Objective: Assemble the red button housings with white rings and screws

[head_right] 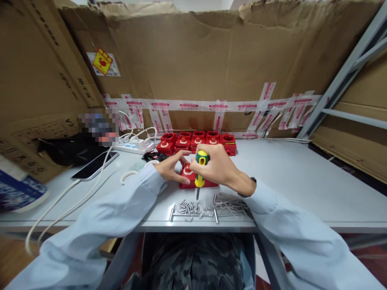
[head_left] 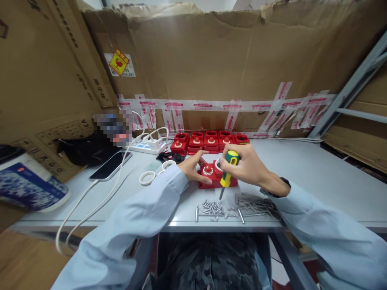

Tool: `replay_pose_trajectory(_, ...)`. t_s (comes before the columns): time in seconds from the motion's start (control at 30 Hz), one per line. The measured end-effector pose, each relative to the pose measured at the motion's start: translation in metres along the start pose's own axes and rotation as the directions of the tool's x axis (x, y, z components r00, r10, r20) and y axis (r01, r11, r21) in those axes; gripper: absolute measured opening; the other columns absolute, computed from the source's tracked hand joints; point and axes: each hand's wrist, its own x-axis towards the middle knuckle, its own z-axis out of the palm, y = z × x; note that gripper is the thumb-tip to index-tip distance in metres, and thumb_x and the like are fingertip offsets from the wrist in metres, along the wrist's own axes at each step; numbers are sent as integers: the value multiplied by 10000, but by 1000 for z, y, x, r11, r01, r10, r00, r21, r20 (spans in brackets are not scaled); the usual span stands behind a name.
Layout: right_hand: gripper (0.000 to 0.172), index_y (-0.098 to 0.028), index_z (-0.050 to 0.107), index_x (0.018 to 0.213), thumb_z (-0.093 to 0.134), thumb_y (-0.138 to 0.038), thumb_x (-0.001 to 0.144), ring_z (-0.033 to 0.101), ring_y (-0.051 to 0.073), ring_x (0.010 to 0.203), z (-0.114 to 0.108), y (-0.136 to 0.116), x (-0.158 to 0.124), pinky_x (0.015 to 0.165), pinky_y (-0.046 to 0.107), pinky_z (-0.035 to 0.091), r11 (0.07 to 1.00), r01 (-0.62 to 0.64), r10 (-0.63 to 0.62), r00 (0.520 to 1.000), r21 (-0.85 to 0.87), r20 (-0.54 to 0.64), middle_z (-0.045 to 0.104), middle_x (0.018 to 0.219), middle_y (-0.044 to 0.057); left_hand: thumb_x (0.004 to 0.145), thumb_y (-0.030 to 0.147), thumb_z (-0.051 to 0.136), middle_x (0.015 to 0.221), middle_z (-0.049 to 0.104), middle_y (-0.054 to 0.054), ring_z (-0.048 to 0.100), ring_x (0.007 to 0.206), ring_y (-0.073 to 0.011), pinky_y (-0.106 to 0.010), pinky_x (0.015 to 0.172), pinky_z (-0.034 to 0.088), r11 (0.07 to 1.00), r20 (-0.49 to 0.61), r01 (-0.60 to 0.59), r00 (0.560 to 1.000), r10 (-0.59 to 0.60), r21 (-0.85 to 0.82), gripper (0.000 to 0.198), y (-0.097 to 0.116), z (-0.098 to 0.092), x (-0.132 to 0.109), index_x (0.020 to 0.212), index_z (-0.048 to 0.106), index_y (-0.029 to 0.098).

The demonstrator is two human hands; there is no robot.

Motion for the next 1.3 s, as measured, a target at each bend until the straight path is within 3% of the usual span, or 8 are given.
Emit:
replay_pose_trajectory(0.23,187,-177,446,547,539,-232,700,318,59,447,7,9,1,438,217,254,999,-32,31,999,21,44,389,461,-63,531,496,805,1052,582,-80,577,1016,-267,-424,909,428,998,94,12,995,-17,57,997,2,-4,-2,1335,297,198)
replay_pose_trajectory(0.4,147,-169,479,556,552,-206,677,330,59,457,3,5,3,448,215,262,1000,4,-5,1000,30,23,404,475,-60,525,491,812,1021,588,-61,573,1004,-258,-423,929,412,998,87,-7,996,2,59,987,-3,-3,-1,1331,311,217)
replay_pose_trajectory(0.7,181,-164,480,548,562,-215,701,308,53,447,-11,-5,10,434,214,253,999,37,-37,999,-2,-28,380,465,-66,471,483,830,929,589,-36,593,872,-223,-374,815,459,997,54,53,997,-57,64,990,-4,1,0,1294,367,183)
replay_pose_trajectory(0.83,174,-160,493,550,564,-214,699,327,54,457,-14,-8,13,444,210,279,998,64,-65,996,-22,-54,405,474,-60,507,507,809,1005,583,-69,585,922,-239,-367,806,459,997,74,11,997,-16,73,932,-3,-1,-2,1272,389,180)
replay_pose_trajectory(0.97,175,-157,502,558,566,-226,706,346,59,468,-19,-12,19,451,210,295,997,73,-75,990,-21,-115,425,483,-53,507,509,814,968,595,-47,589,898,-232,-367,812,454,995,19,-61,998,60,76,869,-4,0,-4,1229,442,200)
replay_pose_trajectory(1.3,173,-162,486,557,558,-216,705,350,67,484,-18,-15,31,463,226,289,995,98,-92,972,13,-214,421,497,-48,464,506,837,974,603,-44,592,941,-247,-370,879,412,985,47,-121,992,116,126,945,-9,-4,-5,1255,412,212)
